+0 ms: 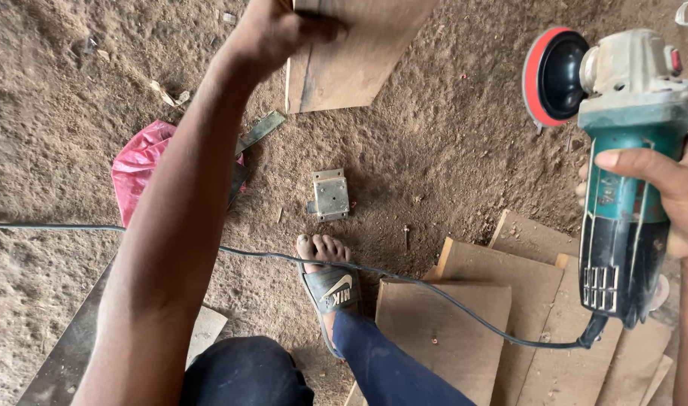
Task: The person sands the edges and surfaces of a rectangular wooden board using a hand-held power sander, turning the board several times to reach different sides.
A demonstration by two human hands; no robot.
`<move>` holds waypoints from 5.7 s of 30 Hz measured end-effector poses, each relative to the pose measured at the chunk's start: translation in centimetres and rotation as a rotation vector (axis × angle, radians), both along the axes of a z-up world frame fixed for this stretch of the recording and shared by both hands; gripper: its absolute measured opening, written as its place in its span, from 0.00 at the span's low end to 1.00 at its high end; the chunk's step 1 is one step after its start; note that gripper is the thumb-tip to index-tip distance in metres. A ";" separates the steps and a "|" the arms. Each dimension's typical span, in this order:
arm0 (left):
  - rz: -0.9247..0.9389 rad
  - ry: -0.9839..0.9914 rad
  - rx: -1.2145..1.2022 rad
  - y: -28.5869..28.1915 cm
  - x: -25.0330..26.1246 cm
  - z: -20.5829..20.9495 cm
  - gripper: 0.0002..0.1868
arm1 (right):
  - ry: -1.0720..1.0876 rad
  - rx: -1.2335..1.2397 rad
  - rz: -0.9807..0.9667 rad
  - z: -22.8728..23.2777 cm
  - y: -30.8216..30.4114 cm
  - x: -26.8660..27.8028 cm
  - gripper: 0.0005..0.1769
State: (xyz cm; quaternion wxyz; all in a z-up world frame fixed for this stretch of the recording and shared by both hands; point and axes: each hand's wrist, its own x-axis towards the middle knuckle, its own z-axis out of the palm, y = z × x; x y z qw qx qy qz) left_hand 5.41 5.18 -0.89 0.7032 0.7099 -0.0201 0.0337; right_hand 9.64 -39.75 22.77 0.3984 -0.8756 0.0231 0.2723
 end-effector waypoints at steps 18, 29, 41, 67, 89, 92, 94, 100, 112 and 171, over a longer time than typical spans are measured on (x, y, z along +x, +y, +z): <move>-0.030 -0.152 -0.045 -2.8 -2.7 -1.0 0.09 | 0.110 -0.276 0.433 -1.0 5.0 3.3 0.47; -0.026 -0.251 0.019 -4.2 -4.2 -1.3 0.06 | 0.016 -0.358 0.630 1.7 16.3 -2.2 0.34; -0.002 -0.265 0.070 -4.4 -3.9 -1.5 0.14 | -0.122 -0.243 0.595 1.2 13.2 -1.7 0.38; 0.000 -0.320 0.080 -4.4 -4.2 -1.0 0.10 | -0.073 -0.349 0.647 2.1 16.3 -3.0 0.34; 0.001 -0.244 0.090 -4.5 -4.3 -1.1 0.11 | -0.012 -0.422 0.543 2.4 12.1 -2.3 0.33; 0.010 -0.279 0.088 -4.2 -4.4 -0.7 0.11 | -0.042 -0.365 0.600 2.9 12.9 -2.8 0.34; 0.006 -0.297 0.071 -4.3 -4.5 -0.5 0.11 | -0.033 -0.384 0.683 3.4 14.1 -3.3 0.32; 0.001 -0.481 -0.019 -4.2 -4.7 0.0 0.16 | -0.079 -0.364 0.730 3.3 16.7 -4.1 0.30; 0.017 -0.260 0.052 -4.4 -4.9 0.1 0.13 | -0.052 -0.421 0.634 3.2 14.6 -3.5 0.27; -0.019 -0.359 -0.010 -4.0 -4.9 -0.2 0.15 | -0.068 -0.391 0.667 3.1 15.3 -3.8 0.27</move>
